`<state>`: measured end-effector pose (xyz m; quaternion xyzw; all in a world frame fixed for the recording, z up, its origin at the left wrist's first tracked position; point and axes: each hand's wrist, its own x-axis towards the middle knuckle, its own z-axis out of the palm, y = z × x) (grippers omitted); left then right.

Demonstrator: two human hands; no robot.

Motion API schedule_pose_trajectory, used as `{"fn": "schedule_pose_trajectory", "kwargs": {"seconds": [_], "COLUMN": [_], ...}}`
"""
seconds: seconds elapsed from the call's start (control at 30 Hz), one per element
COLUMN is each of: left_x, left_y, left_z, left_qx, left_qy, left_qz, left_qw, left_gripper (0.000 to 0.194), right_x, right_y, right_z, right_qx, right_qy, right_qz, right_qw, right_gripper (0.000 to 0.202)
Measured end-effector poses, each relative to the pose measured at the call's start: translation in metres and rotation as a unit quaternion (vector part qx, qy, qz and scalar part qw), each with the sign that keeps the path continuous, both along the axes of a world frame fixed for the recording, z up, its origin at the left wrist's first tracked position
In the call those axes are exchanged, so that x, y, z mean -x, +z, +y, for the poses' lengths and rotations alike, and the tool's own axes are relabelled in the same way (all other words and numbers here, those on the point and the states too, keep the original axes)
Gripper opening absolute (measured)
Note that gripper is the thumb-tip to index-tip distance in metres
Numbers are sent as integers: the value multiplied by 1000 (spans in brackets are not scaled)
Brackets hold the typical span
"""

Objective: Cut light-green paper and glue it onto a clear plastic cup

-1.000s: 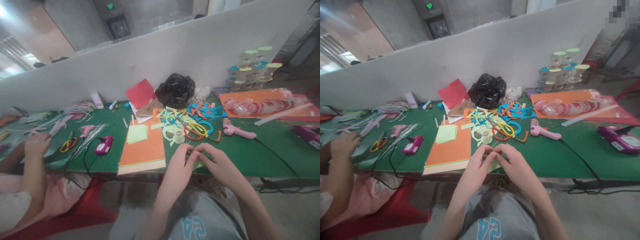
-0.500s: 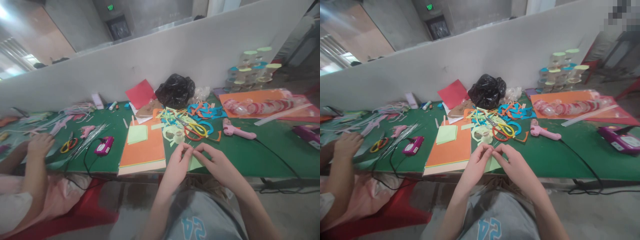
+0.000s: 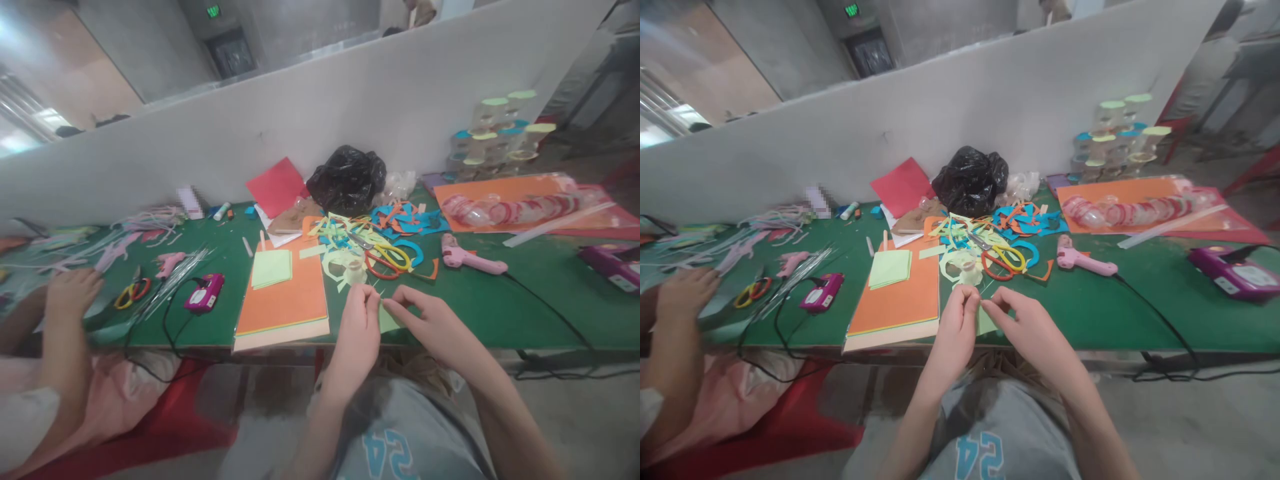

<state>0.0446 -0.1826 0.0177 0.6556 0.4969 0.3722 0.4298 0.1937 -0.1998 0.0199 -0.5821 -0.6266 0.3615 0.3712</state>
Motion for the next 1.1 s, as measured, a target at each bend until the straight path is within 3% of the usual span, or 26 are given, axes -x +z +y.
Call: {"fn": "schedule_pose_trajectory", "kwargs": {"seconds": [0.1,0.3,0.43,0.57,0.83,0.97,1.1], "left_x": [2,7,10,13,15,24,34], "left_y": [0,-1,1,3,-9,-4,4], "left_z": [1,7,7,7,15,16,18], "left_qx": [-9,-11,-16,-11,-27,-30,-28], "left_qy": [6,33,51,41,41,20,27], "left_qz": [4,10,36,50,54,56,56], "left_qw": [1000,999,998,998,997,998,998], "left_gripper": [26,22,22,24,24,26,27], "right_x": [-1,1,4,7,12,15,11], "right_y": [0,-4,-9,-10,-15,-13,-3], "right_z": [0,1,0,-1,0,2,3], "right_qx": [7,19,49,51,61,87,85], "right_qy": [-13,17,-42,-43,-79,-41,69], "right_qz": [0,-11,-97,-114,-159,-102,-21], "right_qw": [1000,1000,993,991,982,990,994], "right_gripper": [39,30,44,51,61,62,51]}}
